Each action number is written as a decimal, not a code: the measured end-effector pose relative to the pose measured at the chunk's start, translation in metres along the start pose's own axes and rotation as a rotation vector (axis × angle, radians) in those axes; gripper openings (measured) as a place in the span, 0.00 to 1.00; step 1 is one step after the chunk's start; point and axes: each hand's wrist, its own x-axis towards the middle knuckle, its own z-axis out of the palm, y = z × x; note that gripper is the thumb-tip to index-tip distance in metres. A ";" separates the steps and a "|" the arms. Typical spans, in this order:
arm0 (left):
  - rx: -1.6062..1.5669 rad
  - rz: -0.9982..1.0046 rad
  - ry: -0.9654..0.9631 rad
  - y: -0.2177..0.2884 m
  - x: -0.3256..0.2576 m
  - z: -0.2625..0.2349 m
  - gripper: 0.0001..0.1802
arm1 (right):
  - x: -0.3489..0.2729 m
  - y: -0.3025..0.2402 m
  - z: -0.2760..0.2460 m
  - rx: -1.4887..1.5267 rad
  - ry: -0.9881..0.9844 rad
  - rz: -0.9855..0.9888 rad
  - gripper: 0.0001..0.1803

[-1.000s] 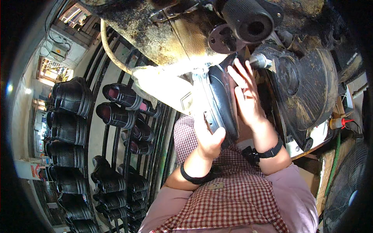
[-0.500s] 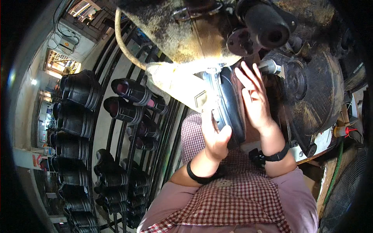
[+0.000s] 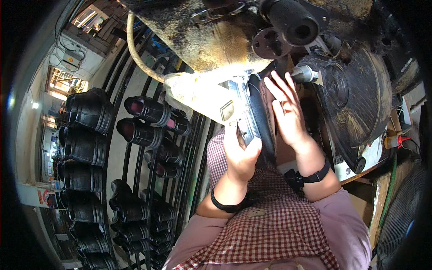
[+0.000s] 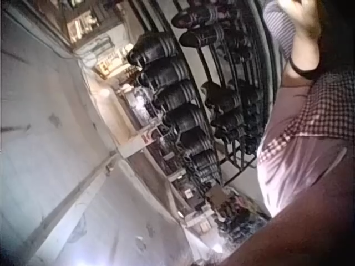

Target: Trimming and preparing a shoe component using an industrial machine and hand tools.

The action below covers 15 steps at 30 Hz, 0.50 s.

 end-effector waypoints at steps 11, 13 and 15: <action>-0.210 -0.081 -0.117 -0.002 0.010 -0.007 0.39 | 0.006 0.008 -0.007 -0.104 -0.031 0.015 0.25; -0.196 -0.069 -0.192 -0.003 0.017 -0.009 0.41 | 0.008 0.016 -0.006 -0.094 -0.001 -0.035 0.25; -0.050 -0.064 -0.104 -0.005 0.024 -0.006 0.50 | 0.012 0.024 -0.005 -0.124 0.005 -0.022 0.24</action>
